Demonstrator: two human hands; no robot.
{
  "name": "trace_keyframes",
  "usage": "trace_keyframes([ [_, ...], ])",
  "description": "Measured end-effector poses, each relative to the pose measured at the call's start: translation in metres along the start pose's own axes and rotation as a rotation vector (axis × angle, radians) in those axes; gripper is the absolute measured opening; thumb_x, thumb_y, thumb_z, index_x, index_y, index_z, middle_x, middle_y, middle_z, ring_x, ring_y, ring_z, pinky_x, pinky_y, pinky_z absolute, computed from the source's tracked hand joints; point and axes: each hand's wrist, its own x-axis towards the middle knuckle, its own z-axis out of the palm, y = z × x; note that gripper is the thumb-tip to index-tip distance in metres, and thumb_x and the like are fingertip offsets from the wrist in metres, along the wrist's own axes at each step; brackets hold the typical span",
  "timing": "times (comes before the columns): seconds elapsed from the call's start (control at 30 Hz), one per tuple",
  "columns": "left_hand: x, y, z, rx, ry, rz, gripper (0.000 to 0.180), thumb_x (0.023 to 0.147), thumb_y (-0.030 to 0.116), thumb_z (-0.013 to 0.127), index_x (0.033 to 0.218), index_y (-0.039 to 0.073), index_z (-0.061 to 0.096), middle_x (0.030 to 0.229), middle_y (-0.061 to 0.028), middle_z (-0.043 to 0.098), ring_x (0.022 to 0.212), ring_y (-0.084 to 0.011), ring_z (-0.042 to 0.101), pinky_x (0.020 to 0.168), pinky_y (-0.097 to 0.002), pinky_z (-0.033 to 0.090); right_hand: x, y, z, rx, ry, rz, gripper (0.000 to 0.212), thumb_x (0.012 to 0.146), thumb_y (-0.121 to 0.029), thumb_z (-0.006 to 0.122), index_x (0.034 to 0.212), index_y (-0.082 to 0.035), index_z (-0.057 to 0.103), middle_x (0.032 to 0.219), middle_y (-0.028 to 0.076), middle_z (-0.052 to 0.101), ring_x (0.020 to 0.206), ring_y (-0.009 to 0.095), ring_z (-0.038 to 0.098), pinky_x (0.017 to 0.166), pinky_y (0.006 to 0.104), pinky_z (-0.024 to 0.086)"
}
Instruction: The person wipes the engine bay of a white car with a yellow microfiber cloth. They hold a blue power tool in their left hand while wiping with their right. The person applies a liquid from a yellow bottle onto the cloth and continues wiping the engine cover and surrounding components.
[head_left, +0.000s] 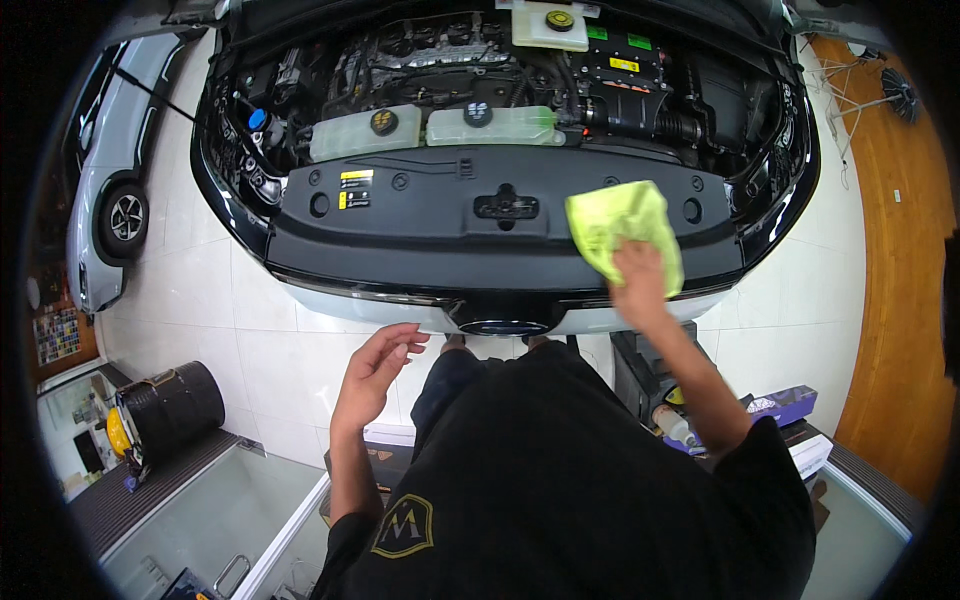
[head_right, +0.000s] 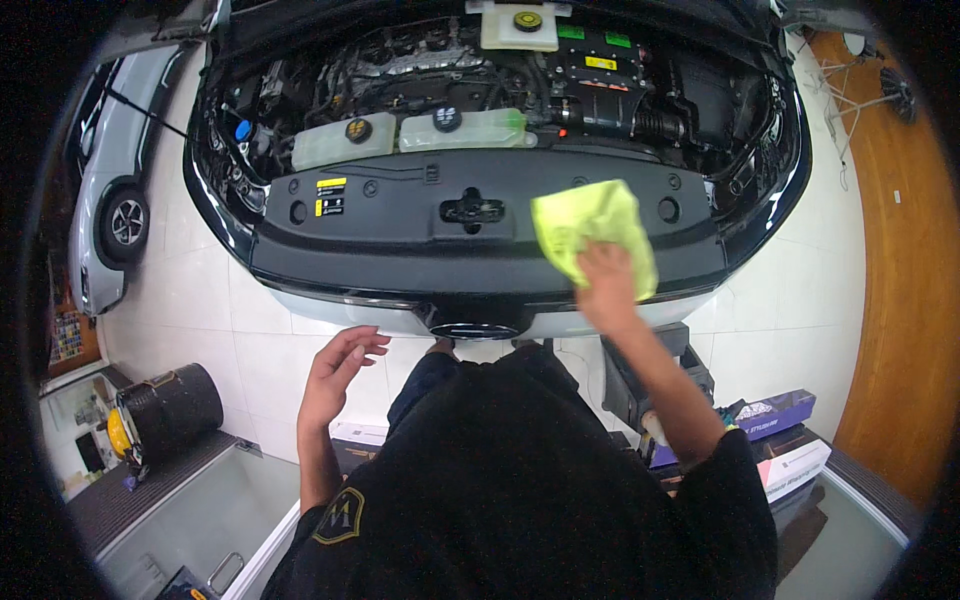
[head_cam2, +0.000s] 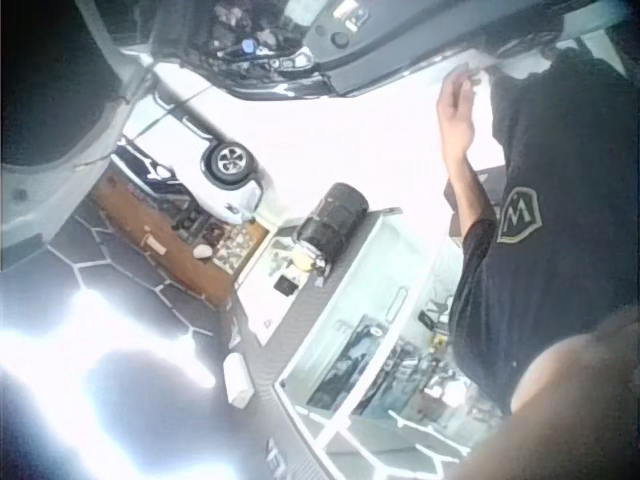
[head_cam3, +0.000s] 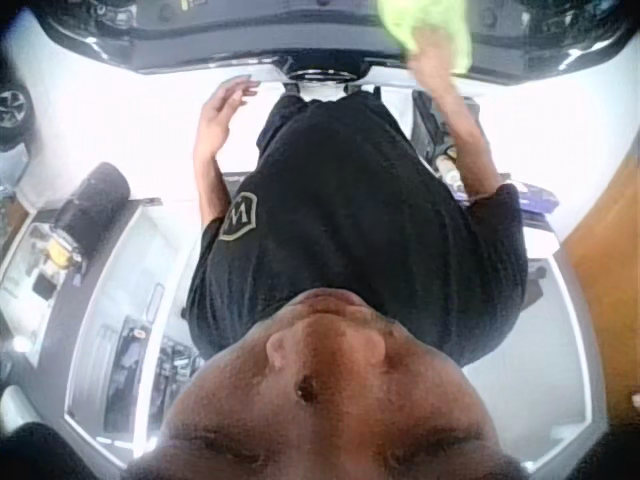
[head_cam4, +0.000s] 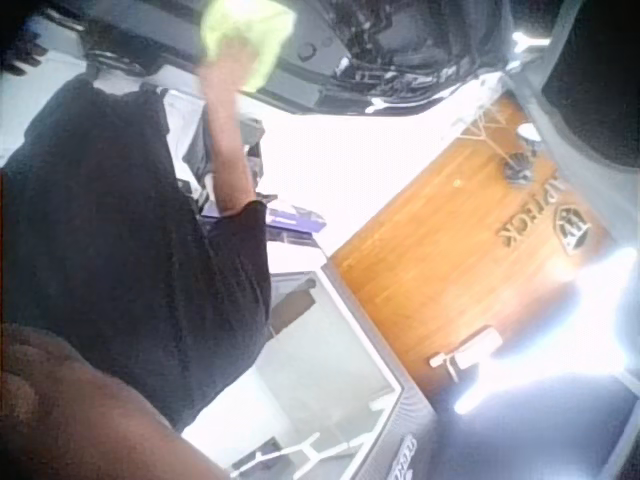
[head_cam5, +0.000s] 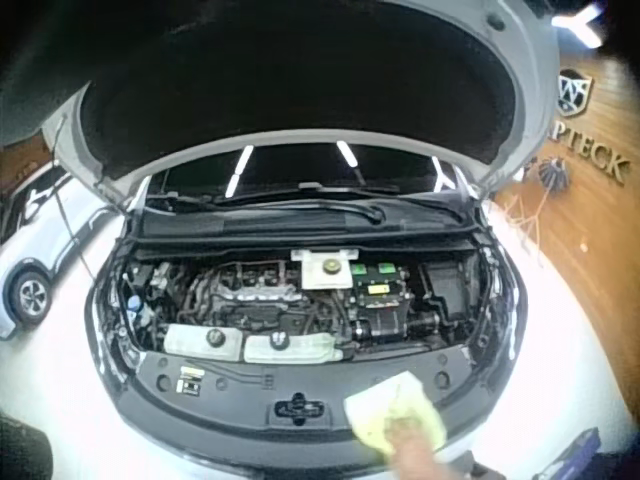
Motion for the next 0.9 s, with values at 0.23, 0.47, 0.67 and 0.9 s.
trace_keyframes([
  [0.23,-0.014,-0.005,-0.078,-0.043,-0.058,0.095,0.035,0.105,0.015,0.055,0.137,0.001,0.057,0.126,-0.0102,0.069,0.113,-0.0195,0.063,0.099,-0.0320,0.046,0.128,-0.263,0.129,0.179,0.011,-0.244,0.040,0.076,-0.013,0.067,0.115,-0.008,0.071,0.139,0.021,0.055,0.123,0.038,0.052,0.105,0.0503,0.040],
  [0.47,-0.021,-0.013,-0.156,0.021,-0.099,0.107,0.037,0.105,0.020,0.056,0.137,0.003,0.058,0.126,-0.0097,0.069,0.113,-0.0194,0.063,0.098,-0.0324,0.046,0.162,-0.307,0.138,0.257,-0.083,-0.328,0.040,0.075,-0.007,0.068,0.115,-0.011,0.071,0.143,0.017,0.054,0.129,0.036,0.050,0.108,0.0480,0.039],
  [0.67,-0.014,-0.022,-0.193,0.014,-0.117,0.106,0.037,0.105,0.022,0.056,0.137,0.003,0.059,0.125,-0.0104,0.069,0.113,-0.0208,0.063,0.099,-0.0339,0.046,0.011,-0.067,0.053,-0.031,-0.055,0.058,0.067,0.073,0.001,0.070,0.139,-0.005,0.057,0.151,0.020,0.050,0.141,0.043,0.043,0.121,0.0525,0.030],
  [0.9,-0.022,-0.006,-0.192,-0.045,-0.060,0.165,0.039,0.104,0.021,0.055,0.138,0.002,0.057,0.127,-0.0113,0.068,0.115,-0.0209,0.063,0.100,-0.0356,0.047,-0.013,-0.003,-0.016,-0.293,-0.187,0.168,0.050,0.075,0.004,0.066,0.125,-0.001,0.063,0.151,0.027,0.045,0.140,0.047,0.041,0.117,0.0535,0.035],
])
